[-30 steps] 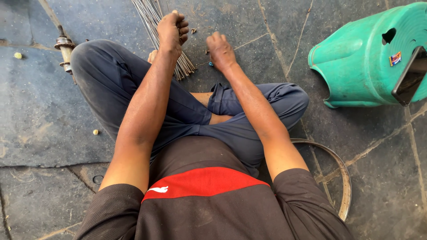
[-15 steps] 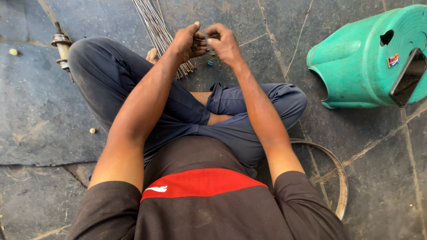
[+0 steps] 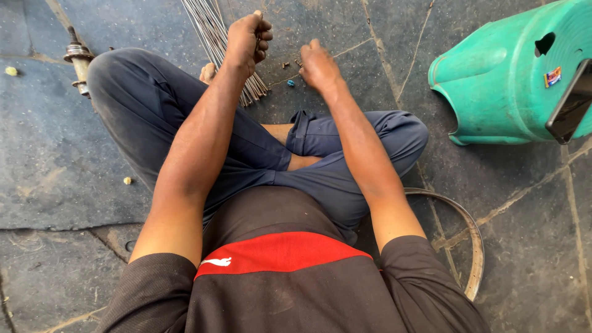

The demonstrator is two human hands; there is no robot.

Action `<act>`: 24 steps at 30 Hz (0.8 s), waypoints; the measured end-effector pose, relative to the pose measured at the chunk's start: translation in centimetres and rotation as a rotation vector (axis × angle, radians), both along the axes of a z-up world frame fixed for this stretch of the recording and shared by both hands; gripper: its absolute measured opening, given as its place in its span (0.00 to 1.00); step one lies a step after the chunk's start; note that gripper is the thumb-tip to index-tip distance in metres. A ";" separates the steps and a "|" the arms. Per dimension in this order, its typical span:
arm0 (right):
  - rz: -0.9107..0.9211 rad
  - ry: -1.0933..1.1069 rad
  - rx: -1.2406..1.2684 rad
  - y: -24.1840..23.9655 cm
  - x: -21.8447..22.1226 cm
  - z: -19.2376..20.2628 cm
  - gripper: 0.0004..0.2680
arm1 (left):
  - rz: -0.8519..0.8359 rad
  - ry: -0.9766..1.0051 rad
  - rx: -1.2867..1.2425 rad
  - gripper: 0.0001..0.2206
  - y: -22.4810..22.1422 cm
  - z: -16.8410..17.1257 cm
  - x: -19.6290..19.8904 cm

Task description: The person gathers loose bicycle spokes into a bundle by hand, then picks up and handles small spoke nipples one by one from the floor.

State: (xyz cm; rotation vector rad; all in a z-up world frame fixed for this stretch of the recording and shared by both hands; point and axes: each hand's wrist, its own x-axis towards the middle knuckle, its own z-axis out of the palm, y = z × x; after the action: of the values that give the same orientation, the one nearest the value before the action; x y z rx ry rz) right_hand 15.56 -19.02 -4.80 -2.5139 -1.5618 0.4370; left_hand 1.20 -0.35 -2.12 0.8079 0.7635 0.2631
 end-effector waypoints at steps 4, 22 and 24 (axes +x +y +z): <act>0.064 -0.103 0.057 0.0 -2.4 -0.5 0.09 | 0.001 0.009 0.028 0.13 0.1 0.1 -0.1; -0.077 0.127 -0.043 -0.3 -2.5 1.1 0.06 | -0.015 0.043 0.053 0.14 -0.3 0.2 -0.4; -0.038 0.136 -0.002 -0.8 -2.4 0.5 0.07 | -0.019 0.041 0.050 0.14 -0.2 0.1 -0.4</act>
State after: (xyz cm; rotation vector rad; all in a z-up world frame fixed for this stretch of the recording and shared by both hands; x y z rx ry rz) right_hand 13.13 -19.81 -4.27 -2.4547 -1.4620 0.5909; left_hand 0.82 -0.60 -1.99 0.8695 0.7901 0.2502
